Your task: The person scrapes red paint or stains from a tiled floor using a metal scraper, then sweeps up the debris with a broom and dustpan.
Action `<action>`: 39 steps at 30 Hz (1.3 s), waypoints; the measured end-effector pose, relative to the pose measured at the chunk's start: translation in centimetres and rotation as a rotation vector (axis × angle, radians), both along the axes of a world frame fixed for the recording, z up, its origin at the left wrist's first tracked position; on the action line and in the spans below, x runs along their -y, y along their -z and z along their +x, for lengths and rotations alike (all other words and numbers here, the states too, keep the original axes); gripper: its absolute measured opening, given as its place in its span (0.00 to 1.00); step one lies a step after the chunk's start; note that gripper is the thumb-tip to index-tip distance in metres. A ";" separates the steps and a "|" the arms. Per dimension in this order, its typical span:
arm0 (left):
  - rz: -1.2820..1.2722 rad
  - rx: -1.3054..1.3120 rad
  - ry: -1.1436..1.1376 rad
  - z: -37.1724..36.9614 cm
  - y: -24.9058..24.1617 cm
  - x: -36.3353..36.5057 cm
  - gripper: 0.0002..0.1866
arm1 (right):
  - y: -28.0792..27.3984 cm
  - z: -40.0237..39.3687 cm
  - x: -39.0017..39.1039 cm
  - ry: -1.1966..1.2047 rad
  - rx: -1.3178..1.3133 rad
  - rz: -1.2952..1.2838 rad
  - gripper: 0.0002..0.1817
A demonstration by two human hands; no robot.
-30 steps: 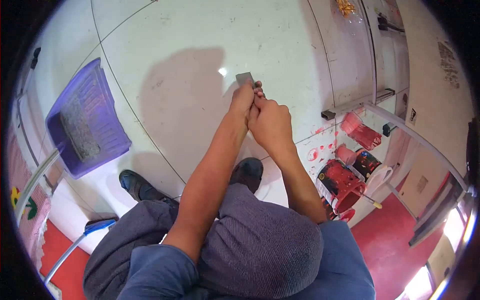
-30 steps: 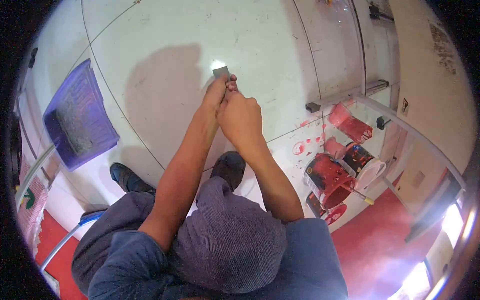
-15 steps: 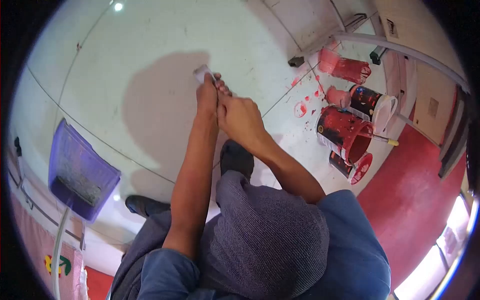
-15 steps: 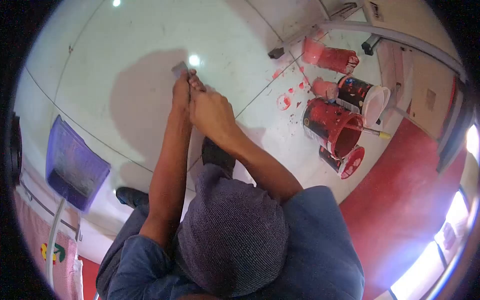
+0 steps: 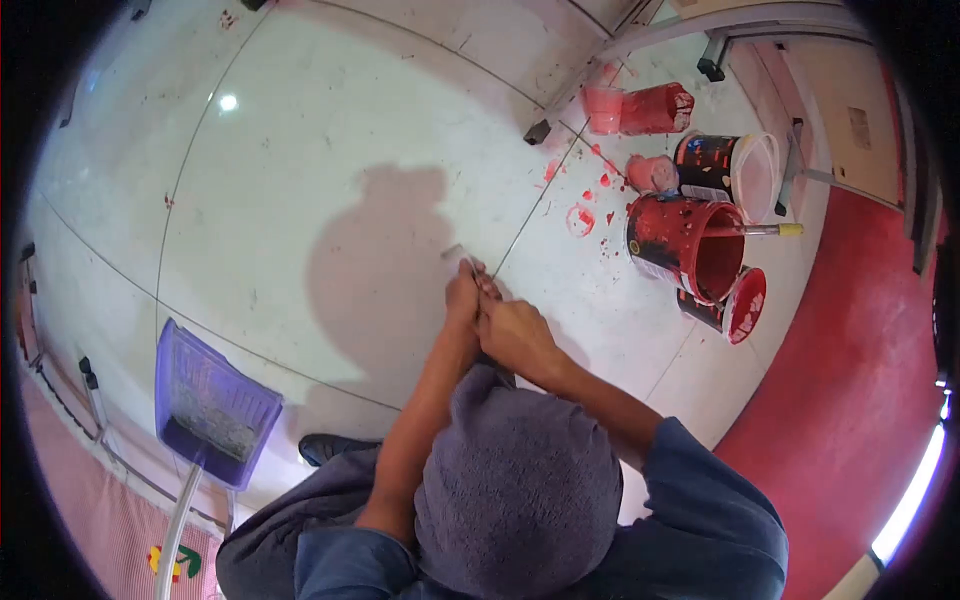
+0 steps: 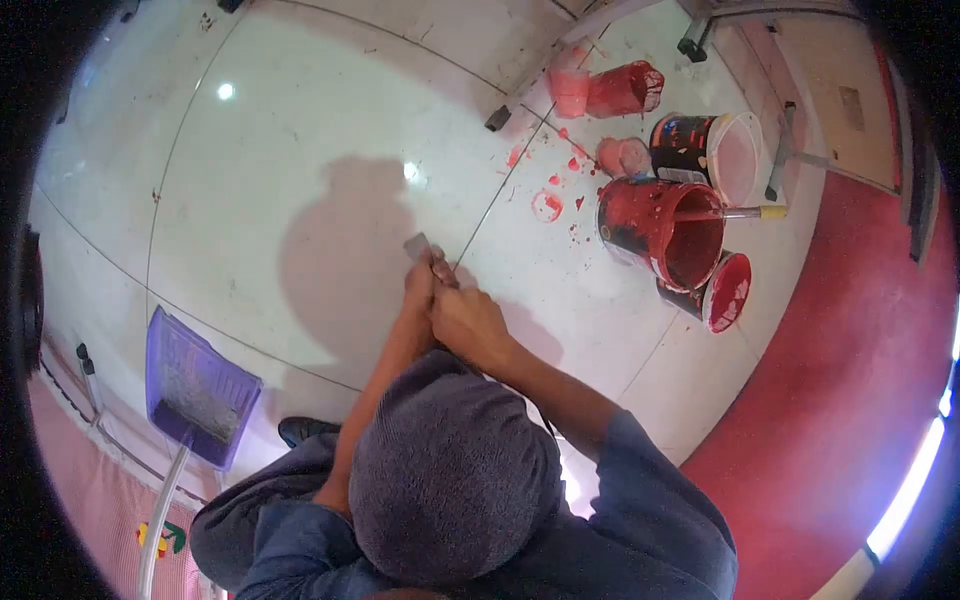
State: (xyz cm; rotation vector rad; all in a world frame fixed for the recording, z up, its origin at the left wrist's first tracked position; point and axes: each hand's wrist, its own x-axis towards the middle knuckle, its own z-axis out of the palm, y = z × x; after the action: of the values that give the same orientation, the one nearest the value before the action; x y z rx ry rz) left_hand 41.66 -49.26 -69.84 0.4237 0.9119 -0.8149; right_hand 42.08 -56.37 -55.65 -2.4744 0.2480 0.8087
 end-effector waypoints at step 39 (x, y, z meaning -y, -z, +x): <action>0.105 0.232 0.311 6.8 -1.6 2.6 0.17 | -1.8 0.5 7.6 -0.041 0.087 0.145 0.18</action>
State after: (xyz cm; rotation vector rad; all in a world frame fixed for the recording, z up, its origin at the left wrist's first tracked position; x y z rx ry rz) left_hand 48.51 -51.84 -68.20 0.7494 0.6827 -0.9798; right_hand 42.56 -63.94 -53.80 -2.3781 0.1035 0.7083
